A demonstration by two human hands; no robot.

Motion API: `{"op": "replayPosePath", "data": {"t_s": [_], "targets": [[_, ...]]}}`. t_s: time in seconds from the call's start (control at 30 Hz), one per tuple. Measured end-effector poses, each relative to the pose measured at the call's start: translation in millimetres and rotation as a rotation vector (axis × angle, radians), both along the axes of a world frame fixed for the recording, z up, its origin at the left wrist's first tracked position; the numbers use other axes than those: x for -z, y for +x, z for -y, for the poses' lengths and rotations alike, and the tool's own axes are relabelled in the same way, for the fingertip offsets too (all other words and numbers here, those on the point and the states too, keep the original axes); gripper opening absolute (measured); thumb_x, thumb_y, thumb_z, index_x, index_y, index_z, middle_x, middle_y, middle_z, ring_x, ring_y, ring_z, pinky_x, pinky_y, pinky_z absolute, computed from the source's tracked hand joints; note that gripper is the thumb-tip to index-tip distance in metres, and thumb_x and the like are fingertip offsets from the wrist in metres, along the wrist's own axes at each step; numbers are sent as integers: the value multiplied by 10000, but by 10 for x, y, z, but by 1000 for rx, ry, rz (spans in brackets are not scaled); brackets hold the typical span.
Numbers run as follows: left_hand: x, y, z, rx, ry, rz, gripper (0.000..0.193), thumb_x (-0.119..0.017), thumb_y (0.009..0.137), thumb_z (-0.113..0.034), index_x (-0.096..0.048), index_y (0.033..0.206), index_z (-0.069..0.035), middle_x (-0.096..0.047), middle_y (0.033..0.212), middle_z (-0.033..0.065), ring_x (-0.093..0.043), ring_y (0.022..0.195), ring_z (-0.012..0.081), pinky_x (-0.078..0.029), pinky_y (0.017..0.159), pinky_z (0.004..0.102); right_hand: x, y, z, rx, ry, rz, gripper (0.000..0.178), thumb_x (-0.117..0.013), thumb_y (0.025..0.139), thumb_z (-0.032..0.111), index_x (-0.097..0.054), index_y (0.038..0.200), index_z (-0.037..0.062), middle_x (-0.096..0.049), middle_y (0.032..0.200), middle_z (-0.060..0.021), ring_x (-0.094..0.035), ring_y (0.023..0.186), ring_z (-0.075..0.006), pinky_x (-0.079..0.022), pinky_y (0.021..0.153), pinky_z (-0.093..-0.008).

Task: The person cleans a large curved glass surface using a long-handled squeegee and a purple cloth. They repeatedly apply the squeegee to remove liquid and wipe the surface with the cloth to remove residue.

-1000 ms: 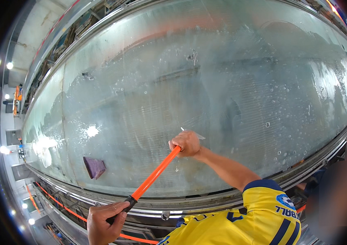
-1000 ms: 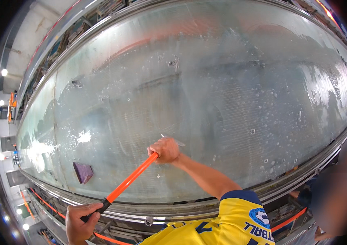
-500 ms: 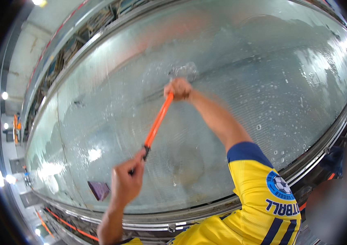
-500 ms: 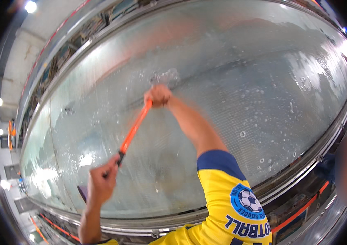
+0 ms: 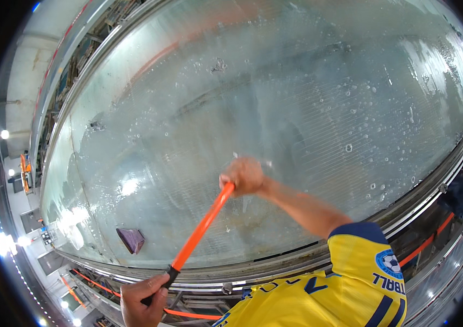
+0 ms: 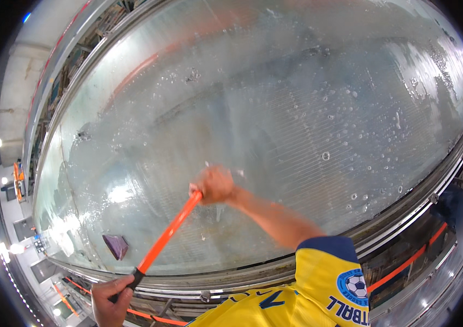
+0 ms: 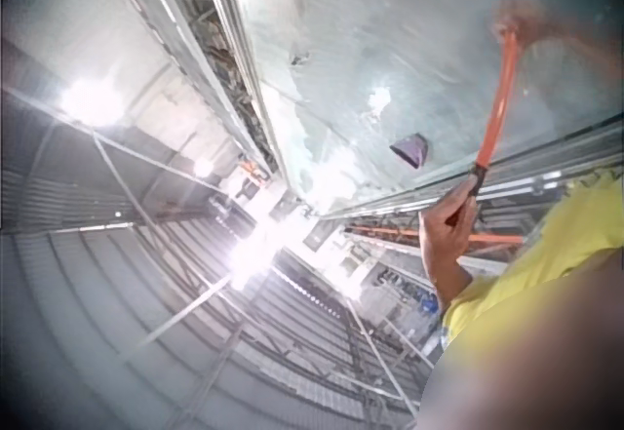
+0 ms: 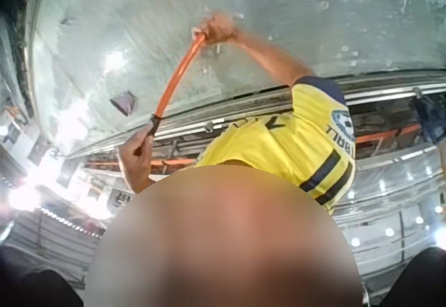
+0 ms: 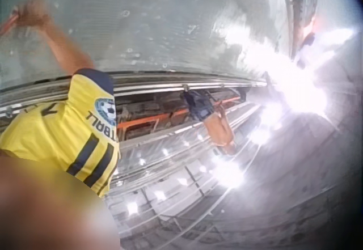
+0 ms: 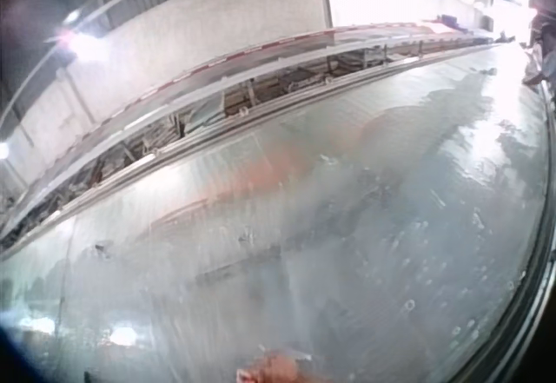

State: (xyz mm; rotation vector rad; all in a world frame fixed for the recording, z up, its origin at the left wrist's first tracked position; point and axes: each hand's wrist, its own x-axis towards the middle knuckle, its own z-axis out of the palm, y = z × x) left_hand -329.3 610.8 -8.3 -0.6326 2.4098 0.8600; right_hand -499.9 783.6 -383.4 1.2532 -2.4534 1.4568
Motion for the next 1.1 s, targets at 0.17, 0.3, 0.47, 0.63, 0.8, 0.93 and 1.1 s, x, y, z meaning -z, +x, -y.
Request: {"op": "replayPosePath", "data": {"t_s": [0.17, 0.3, 0.47, 0.63, 0.8, 0.93, 1.1], "targets": [[412, -989, -96, 87, -29, -260, 304, -651, 872, 21, -744, 1158, -24, -678, 754, 40, -507, 637, 38, -409, 564, 238, 293, -1402, -30, 235, -122, -214, 120, -701, 722, 277, -625, 638, 239, -622, 621, -11, -617, 579, -262, -452, 496, -404], [1006, -1375, -418, 60, 89, -342, 345, -664, 911, -29, -689, 1255, -16, -631, 739, 34, -500, 652, 45, -434, 583, 256, 38, -2382, -290, 183, 218, -216, 206, -672, 765, 301, -575, 610, 206, -652, 669, -31, -645, 675, -274, -521, 699, -383], [1023, -103, -508, -101, 173, -368, 428, -695, 914, -106, -639, 1334, -40, -666, 782, 64, -494, 646, 43, -428, 577, 234, 12, -1154, -497, 87, 334, -206, 146, -683, 735, 237, -596, 620, 212, -661, 673, -11, -622, 668, -240, -517, 705, -378], [1030, 1771, 47, -491, 69, -252, 334, -693, 934, -160, -702, 1234, -15, -621, 734, -15, -466, 623, 25, -391, 547, 213, 85, 722, 61, -49, 98, -293, 160, -681, 713, 218, -570, 603, 251, -550, 598, 17, -591, 683, -209, -479, 647, -379], [751, 3735, 849, -796, -304, -200, 323, -667, 981, -288, -753, 971, 23, -504, 601, -44, -423, 514, 44, -322, 437, 271, -317, 2488, 1467, -341, 172, -253, 116, -675, 678, 236, -583, 612, 213, -560, 584, -34, -583, 589, -284, -459, 584, -417], [575, 4873, 1419, -972, -384, -254, 385, -670, 984, -331, -749, 871, 29, -476, 563, -28, -416, 484, 56, -288, 440, 263, -286, 3797, 2339, -459, -13, -47, 394, -632, 901, 418, -616, 638, 124, -628, 616, -107, -630, 613, -330, -479, 605, -463], [595, 5365, 2104, -830, -432, -102, 396, -718, 951, -331, -723, 828, 45, -480, 569, -20, -414, 520, 69, -320, 485, 274, -119, 4267, 2617, -532, 76, 52, 472, -570, 964, 448, -641, 621, 132, -646, 595, -92, -665, 618, -333, -505, 616, -443]]}}
